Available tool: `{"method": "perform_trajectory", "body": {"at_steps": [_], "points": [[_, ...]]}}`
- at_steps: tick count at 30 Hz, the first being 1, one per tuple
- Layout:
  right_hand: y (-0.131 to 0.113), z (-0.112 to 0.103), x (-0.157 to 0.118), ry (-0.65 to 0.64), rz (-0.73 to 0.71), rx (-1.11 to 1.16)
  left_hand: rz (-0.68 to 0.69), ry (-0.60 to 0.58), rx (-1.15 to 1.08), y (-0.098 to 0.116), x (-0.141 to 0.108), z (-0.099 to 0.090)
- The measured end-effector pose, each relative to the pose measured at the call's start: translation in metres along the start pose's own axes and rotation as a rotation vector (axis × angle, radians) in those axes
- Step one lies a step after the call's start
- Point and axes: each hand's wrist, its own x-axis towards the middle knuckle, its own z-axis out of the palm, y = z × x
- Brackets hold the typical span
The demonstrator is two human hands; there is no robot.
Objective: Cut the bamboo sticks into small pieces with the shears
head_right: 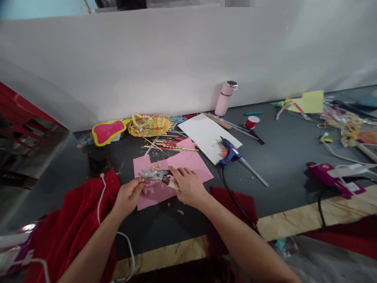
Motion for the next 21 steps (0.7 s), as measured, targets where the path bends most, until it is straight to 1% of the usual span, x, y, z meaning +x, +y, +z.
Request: {"method": "perform_trajectory", "body": {"at_steps": [5, 9, 14, 21], "points": [[-0.001, -0.004, -0.001, -0.008, -0.034, 0.021, -0.058, -0.175, -0.082, 0.001, 0.000, -0.010], [0.000, -0.004, -0.001, -0.012, -0.061, 0.044, -0.118, -0.243, -0.162, 0.000, 0.001, -0.013], [-0.003, -0.005, 0.000, -0.017, -0.071, 0.052, -0.181, -0.261, -0.247, 0.000, 0.001, -0.014], [-0.009, -0.006, -0.002, -0.022, -0.037, 0.013, -0.160, -0.248, -0.283, 0.004, -0.003, -0.015]]}}
